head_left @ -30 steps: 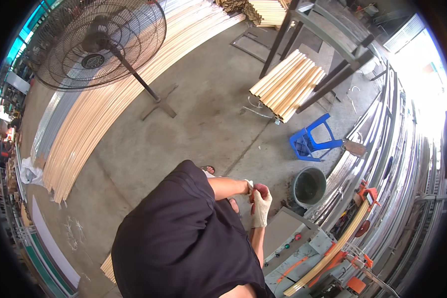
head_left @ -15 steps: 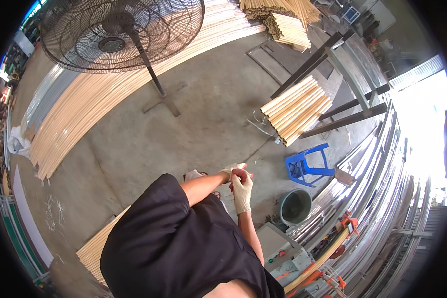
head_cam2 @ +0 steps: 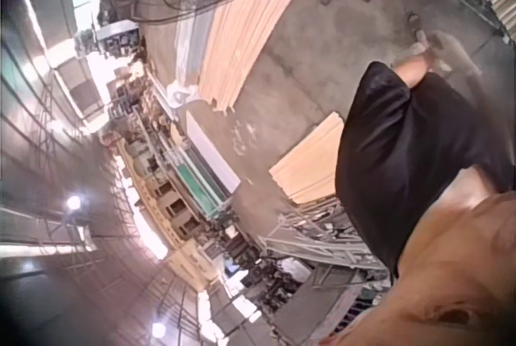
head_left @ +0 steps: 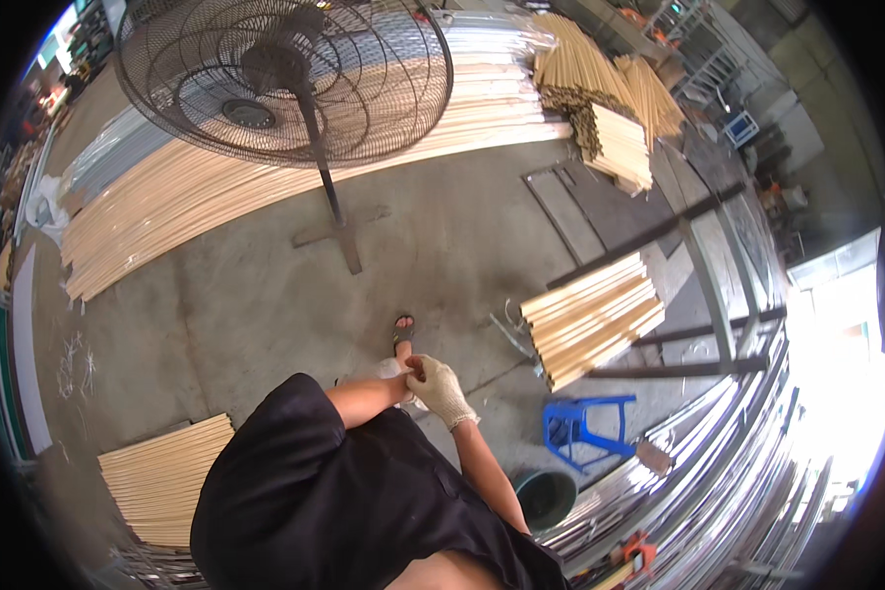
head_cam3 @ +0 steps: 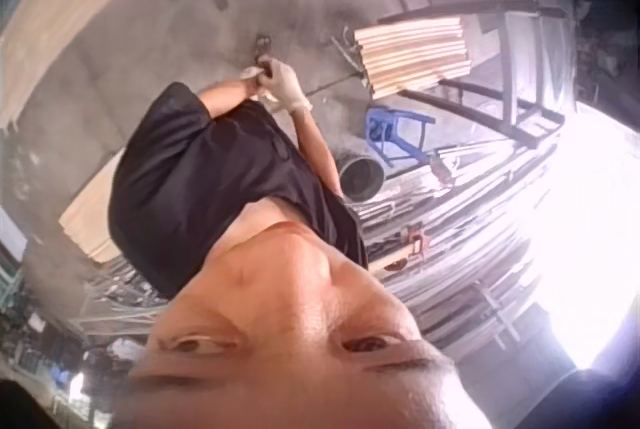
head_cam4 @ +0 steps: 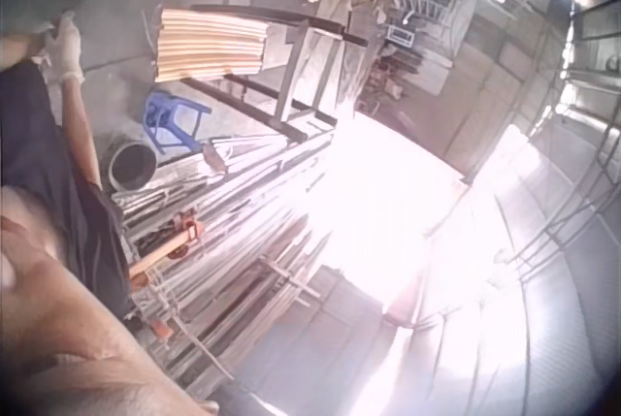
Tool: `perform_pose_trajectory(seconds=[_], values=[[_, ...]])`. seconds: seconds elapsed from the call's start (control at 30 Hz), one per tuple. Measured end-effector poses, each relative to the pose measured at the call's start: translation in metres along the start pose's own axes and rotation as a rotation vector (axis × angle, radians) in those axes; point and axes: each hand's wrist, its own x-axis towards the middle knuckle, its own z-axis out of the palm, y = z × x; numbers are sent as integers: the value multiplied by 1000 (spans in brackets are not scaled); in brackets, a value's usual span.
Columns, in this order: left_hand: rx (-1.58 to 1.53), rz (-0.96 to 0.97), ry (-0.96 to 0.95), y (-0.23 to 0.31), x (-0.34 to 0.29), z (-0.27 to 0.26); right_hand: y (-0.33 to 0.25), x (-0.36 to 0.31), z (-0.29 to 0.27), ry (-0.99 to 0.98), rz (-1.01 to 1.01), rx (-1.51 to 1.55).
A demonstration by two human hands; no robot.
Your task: The person places a bundle of metal pipes into a chop saw, pulls the lever to cut through them while wearing gloves, and then removes the cut pieces and places them on a rack.
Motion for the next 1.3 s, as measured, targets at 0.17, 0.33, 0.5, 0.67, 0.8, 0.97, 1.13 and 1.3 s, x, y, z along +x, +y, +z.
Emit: perform_pose_trajectory(seconds=[0.17, 0.33, 0.5, 0.67, 0.8, 0.97, 1.13, 1.3], values=[[-1, -23, 45, -25, 73, -99, 28, 122, -16, -57, 65, 662], [20, -141, 159, -60, 85, -184, 22, 230, -93, -322, 211, 820], [-241, -595, 542, -74, 34, -287, 61, 350, -160, -269, 343, 703], [-376, -885, 657, -126, 18, -321, 87, 479, -218, -283, 419, 675], [-26, -906, 360, -181, 33, -276, 81, 590, -244, -394, 423, 680], [-785, -1215, 955, -121, 104, -322, 10, 732, -260, -553, 215, 457], [-996, -1340, 1156, -82, 159, -313, -143, 832, -219, -653, -480, -30], [-1167, -1415, 1300, -79, 218, -296, -292, 841, -131, -592, -1050, 17]])
